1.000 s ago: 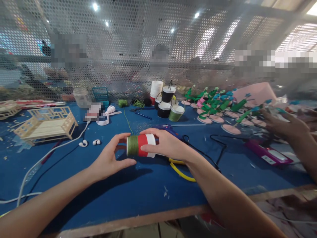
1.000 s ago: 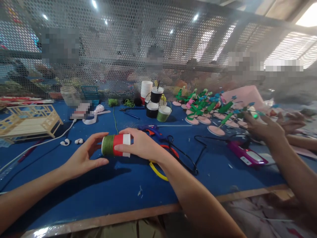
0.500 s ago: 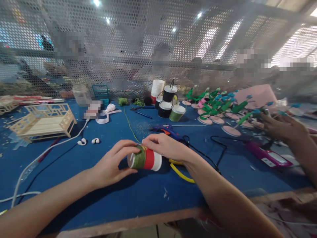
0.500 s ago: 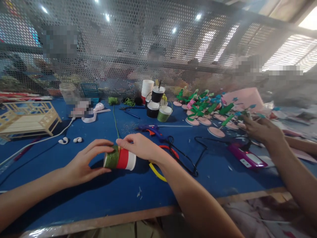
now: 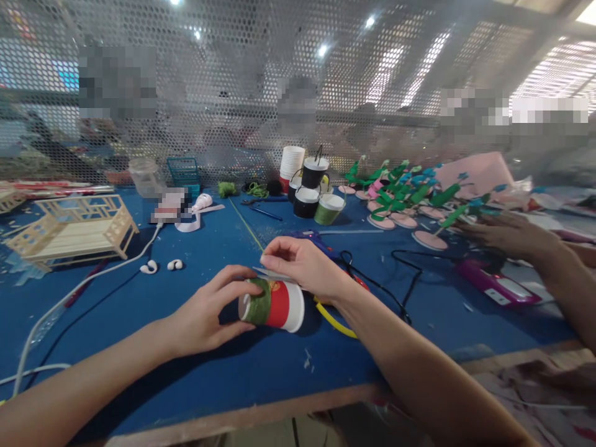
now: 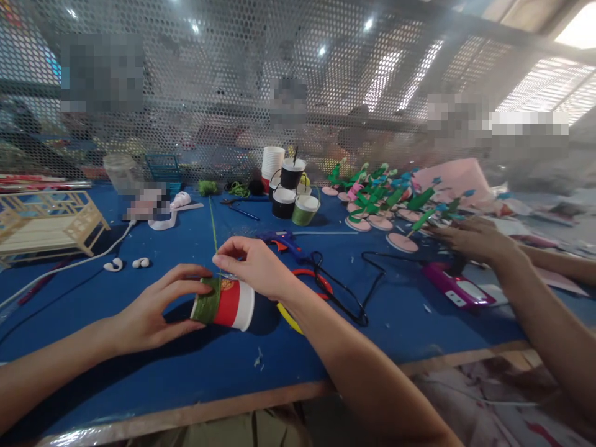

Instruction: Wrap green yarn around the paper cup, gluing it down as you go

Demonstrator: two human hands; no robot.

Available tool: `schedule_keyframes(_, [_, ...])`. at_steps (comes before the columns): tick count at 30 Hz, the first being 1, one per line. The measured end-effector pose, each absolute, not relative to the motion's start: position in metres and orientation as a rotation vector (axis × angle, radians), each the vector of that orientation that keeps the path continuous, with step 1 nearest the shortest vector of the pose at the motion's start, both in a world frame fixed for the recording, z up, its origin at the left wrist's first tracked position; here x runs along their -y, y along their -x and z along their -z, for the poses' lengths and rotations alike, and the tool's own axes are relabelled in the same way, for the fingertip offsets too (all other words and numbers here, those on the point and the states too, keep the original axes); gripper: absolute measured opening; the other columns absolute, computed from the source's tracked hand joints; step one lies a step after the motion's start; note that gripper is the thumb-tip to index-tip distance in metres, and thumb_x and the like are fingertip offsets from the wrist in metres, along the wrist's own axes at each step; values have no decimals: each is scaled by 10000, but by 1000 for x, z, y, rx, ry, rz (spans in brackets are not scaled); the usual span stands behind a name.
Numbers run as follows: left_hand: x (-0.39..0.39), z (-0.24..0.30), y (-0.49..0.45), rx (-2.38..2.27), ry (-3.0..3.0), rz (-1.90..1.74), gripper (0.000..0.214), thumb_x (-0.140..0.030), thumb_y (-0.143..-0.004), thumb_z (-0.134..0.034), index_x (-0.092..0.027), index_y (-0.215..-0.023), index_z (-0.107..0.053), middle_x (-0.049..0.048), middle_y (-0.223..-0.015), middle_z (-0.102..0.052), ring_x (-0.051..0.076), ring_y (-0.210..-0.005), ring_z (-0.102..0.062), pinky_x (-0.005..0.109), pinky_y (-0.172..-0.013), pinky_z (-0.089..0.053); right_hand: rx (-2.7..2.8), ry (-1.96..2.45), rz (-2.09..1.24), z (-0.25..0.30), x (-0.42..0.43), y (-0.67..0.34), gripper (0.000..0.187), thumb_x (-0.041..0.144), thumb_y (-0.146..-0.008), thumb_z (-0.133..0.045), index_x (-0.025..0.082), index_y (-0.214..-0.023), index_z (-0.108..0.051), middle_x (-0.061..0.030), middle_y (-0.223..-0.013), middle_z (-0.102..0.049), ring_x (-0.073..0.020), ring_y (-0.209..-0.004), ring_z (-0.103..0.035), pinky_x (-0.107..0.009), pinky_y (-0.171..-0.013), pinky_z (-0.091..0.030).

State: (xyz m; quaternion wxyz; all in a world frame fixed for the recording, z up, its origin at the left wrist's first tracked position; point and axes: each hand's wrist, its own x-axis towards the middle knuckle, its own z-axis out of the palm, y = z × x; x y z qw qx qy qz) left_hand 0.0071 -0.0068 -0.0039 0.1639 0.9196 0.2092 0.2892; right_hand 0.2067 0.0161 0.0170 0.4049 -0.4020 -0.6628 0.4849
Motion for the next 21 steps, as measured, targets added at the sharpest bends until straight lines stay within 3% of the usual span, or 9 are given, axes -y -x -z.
schedule_keyframes(14, [13,4,-9,-597,-2655,-701,437,-226,-820,-540,-210,-1233,-398,124,-1187,-458,233,-1124,-470,369,-945,-450,1829,976,-1349,-20,-20,-196,100,220,-704,-608,152,-659,-550,38,-626,-539,-74,-587,-483,-214,-583,-395])
schedule_keyframes(21, [6,4,-6,-729,-2657,-790,386,-217,-810,-532,-202,-1179,-417,119,-1149,-459,228,-1063,-495,383,-903,-468,1741,1301,-944,-37,-37,-223,160,273,-802,-488,155,-709,-544,12,-613,-554,-85,-488,-527,-208,-484,-408])
